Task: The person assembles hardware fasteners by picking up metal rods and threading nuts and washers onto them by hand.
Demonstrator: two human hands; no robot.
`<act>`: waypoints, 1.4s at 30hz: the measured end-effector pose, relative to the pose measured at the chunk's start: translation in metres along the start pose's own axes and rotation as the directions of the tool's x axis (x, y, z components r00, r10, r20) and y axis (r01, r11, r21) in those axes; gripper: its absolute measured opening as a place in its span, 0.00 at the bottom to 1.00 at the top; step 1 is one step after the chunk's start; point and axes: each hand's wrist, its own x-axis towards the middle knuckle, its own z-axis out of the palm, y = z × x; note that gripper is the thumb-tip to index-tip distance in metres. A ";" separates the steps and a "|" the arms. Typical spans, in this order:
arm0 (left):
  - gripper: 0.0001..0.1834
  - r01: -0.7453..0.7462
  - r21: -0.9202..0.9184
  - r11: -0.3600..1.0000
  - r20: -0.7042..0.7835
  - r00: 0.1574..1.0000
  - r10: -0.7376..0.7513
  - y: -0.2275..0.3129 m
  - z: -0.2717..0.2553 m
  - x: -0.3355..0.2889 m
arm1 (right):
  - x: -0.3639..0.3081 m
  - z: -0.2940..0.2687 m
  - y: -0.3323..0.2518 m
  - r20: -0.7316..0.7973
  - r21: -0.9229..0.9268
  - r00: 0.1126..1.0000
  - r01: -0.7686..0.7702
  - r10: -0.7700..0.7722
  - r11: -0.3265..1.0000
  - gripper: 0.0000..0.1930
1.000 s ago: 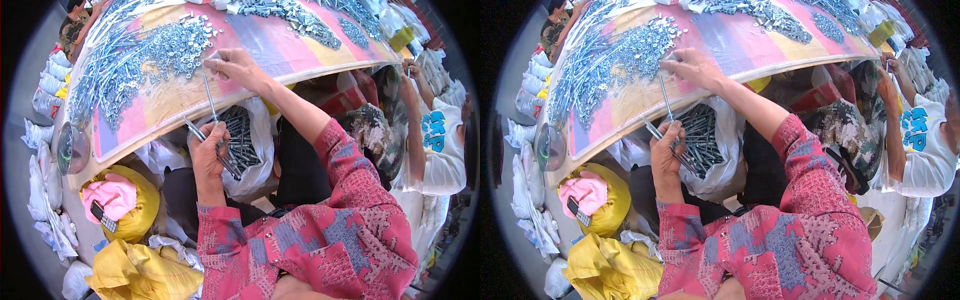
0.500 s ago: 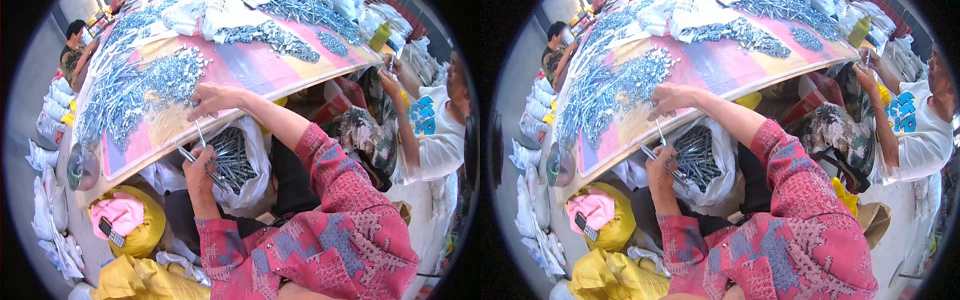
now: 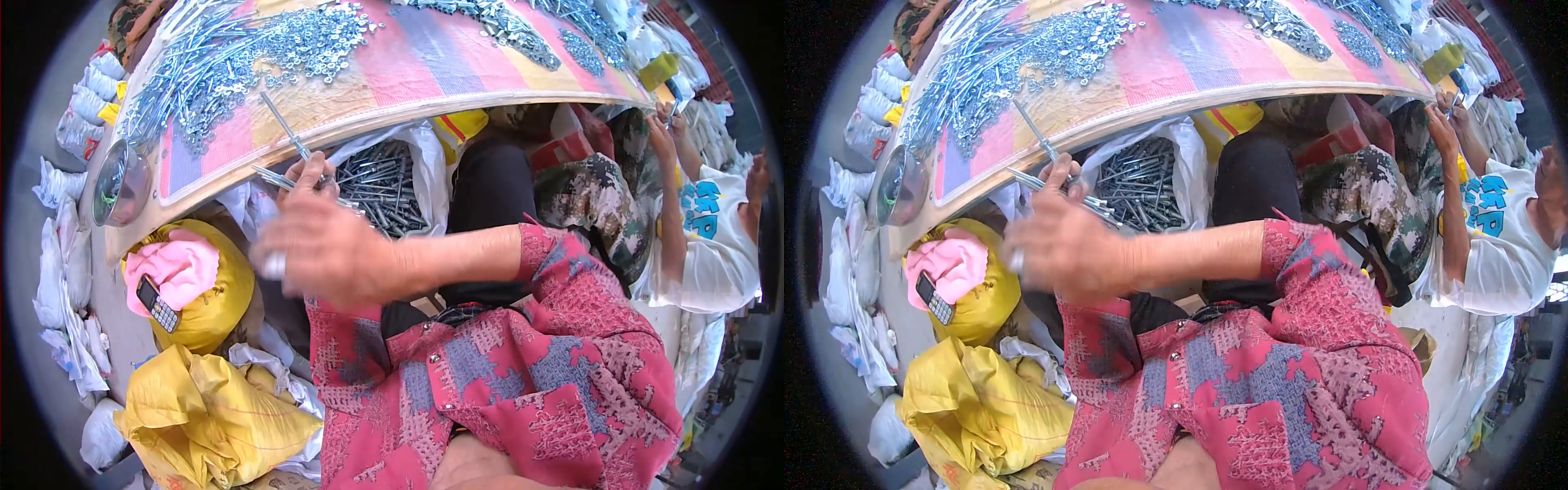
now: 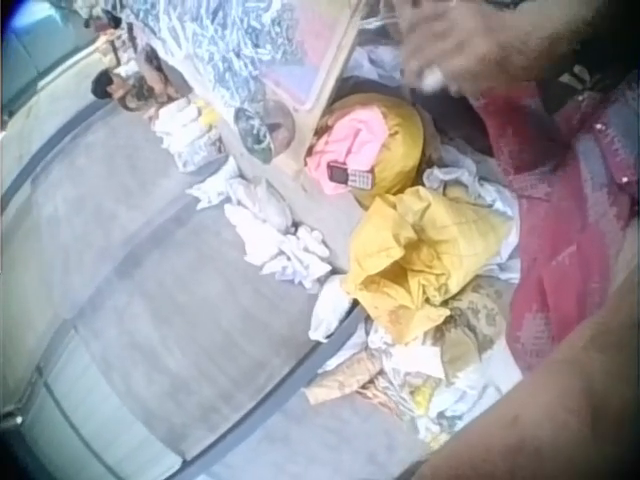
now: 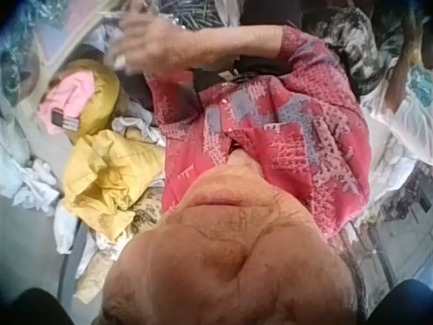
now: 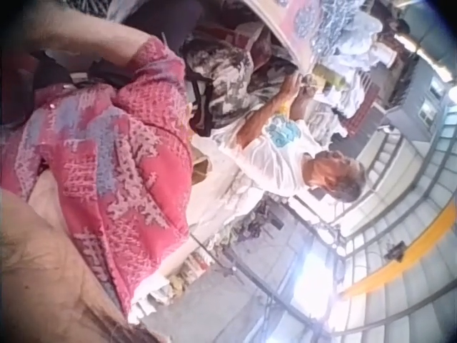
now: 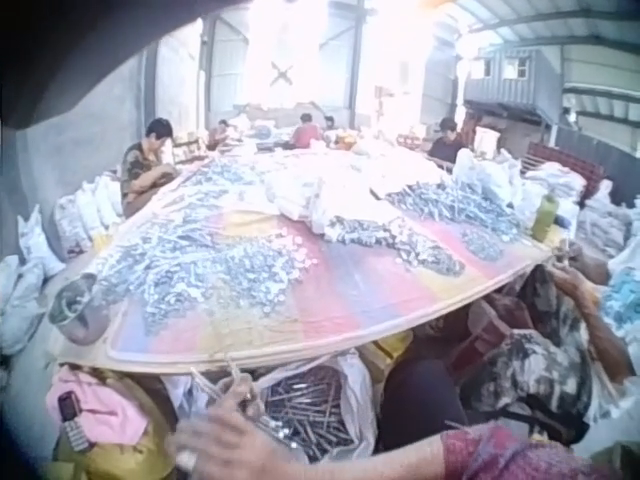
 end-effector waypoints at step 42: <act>0.07 -0.072 0.209 0.975 0.073 0.996 0.057 0.020 -0.022 -0.016 | 0.000 -0.027 0.044 -0.125 0.037 0.919 -0.371 0.373 0.928 0.17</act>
